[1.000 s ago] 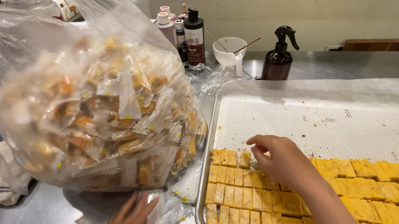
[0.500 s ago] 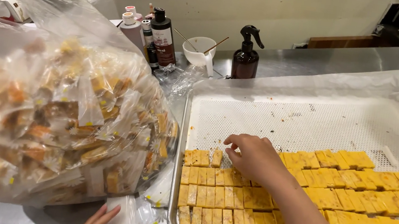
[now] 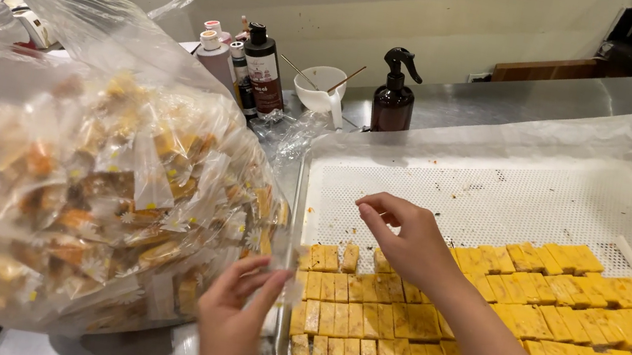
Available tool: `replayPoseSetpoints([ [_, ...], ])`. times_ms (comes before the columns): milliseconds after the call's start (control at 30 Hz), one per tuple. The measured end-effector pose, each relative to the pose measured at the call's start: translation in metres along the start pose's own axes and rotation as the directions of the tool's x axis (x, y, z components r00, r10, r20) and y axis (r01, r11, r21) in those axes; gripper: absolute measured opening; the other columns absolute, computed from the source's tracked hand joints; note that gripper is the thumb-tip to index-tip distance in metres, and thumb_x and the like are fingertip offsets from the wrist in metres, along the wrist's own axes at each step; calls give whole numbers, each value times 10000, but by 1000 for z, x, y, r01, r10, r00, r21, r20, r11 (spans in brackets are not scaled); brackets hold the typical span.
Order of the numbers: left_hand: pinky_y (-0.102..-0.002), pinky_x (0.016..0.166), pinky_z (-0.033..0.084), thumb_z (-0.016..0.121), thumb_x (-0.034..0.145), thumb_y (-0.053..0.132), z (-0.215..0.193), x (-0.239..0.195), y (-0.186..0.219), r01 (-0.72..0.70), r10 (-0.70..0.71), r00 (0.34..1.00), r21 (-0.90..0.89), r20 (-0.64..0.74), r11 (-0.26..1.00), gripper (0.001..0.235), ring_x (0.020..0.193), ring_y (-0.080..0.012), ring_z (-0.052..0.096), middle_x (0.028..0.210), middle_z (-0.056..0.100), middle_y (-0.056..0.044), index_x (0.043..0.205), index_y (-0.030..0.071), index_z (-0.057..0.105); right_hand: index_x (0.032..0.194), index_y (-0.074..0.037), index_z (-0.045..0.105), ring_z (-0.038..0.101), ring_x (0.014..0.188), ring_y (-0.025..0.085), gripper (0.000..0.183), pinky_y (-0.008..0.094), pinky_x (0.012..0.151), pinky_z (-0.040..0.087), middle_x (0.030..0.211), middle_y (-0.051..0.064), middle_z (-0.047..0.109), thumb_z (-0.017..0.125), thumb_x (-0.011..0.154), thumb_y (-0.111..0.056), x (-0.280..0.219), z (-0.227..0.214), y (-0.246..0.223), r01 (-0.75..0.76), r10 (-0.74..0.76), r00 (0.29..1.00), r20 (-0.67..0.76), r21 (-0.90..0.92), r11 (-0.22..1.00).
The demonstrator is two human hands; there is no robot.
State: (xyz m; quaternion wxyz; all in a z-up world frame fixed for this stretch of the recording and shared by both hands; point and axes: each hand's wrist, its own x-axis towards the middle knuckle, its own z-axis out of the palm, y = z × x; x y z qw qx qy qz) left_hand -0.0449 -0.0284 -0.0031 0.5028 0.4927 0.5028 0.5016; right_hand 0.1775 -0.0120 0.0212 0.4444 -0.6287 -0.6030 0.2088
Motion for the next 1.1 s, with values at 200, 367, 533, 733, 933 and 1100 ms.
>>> replayPoseSetpoints([
  [200, -296, 838, 586, 764, 781, 103, 58, 35, 4, 12, 13, 988, -167, 151, 986, 246, 894, -175, 763, 897, 810, -103, 1019, 73, 709, 1133, -122, 697, 715, 923, 167, 303, 294, 860, 559, 977, 62, 752, 583, 895, -272, -3, -5, -11, -74, 97, 994, -45, 360, 930],
  [367, -277, 834, 587, 758, 785, 158, 58, 35, -6, -27, 36, 968, -41, 248, 999, 209, 916, -135, 768, 904, 817, -81, 969, 75, 706, 995, -124, 743, 697, 854, 116, 181, 263, 810, 551, 935, 8, 765, 690, 844, -206, 0, -3, -3, 0, 15, 998, -63, 236, 972],
  [533, -289, 804, 626, 698, 816, 101, 59, 38, -23, -118, 167, 931, -166, 325, 979, 267, 941, -156, 730, 1027, 777, -97, 1075, 43, 675, 991, -129, 747, 678, 849, 108, 176, 272, 796, 533, 909, -8, 749, 707, 833, -196, -3, -1, -4, -22, 25, 1000, -10, 223, 975],
  [733, -290, 913, 580, 715, 796, 177, 54, 33, -10, -88, 150, 911, -174, 384, 981, 358, 1025, -165, 724, 1069, 766, -76, 1137, 69, 702, 966, -115, 758, 683, 815, 104, 166, 270, 790, 531, 883, -14, 760, 710, 826, -191, -4, 1, -4, 49, -53, 998, 16, 153, 987],
  [933, -293, 836, 601, 622, 893, 232, 51, 35, -8, -141, 172, 939, -122, 298, 982, 230, 906, -173, 745, 924, 787, -64, 970, 61, 755, 952, -104, 776, 717, 849, 129, 179, 289, 784, 559, 891, 6, 792, 712, 816, -203, -3, 2, -2, 79, -93, 989, 119, 120, 990],
  [1100, -270, 804, 613, 667, 865, 200, 53, 38, -12, -97, 130, 955, -131, 268, 987, 195, 831, -142, 729, 871, 793, -68, 930, 48, 771, 972, -127, 780, 719, 849, 110, 217, 275, 785, 551, 928, -13, 802, 712, 806, -249, -3, 2, -2, 125, -131, 984, 124, 59, 990],
])
